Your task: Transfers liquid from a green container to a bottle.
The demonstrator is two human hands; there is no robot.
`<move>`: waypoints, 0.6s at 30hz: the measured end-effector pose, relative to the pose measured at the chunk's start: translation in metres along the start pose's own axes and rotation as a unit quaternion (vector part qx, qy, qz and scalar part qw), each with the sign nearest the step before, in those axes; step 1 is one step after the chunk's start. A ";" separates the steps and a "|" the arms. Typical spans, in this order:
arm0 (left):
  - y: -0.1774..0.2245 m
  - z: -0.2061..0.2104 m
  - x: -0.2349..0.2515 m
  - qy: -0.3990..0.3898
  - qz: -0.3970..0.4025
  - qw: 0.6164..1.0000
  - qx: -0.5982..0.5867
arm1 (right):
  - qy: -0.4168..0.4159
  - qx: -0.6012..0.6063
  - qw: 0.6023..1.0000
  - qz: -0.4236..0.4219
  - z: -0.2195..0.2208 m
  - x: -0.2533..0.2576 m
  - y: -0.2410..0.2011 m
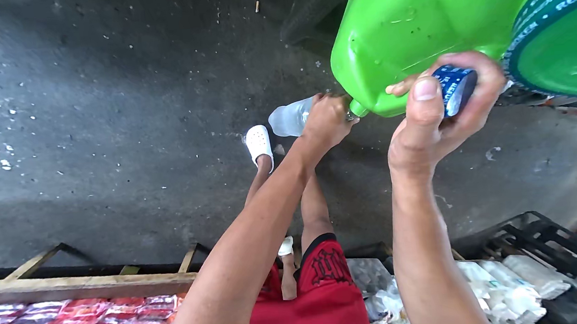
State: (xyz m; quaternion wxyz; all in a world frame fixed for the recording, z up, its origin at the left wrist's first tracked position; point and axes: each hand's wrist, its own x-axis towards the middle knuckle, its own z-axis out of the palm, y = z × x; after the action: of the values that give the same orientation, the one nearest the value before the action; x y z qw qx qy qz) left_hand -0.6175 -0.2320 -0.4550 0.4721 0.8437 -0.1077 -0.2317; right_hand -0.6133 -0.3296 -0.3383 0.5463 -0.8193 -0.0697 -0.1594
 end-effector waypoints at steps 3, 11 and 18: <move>-0.002 0.002 0.000 0.010 0.010 1.000 -0.008 | 0.000 -0.001 1.000 -0.005 0.000 0.000 0.001; -0.005 0.004 0.001 0.005 0.009 1.000 0.003 | 0.002 -0.004 1.000 -0.004 0.001 -0.001 0.000; -0.001 0.001 0.000 0.004 0.001 1.000 -0.009 | -0.002 -0.005 1.000 0.005 -0.001 0.004 -0.004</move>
State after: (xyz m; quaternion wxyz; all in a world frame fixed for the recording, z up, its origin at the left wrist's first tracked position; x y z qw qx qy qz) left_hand -0.6179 -0.2321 -0.4562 0.4803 0.8403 -0.1043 -0.2286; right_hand -0.6108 -0.3293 -0.3330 0.5433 -0.8225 -0.0660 -0.1548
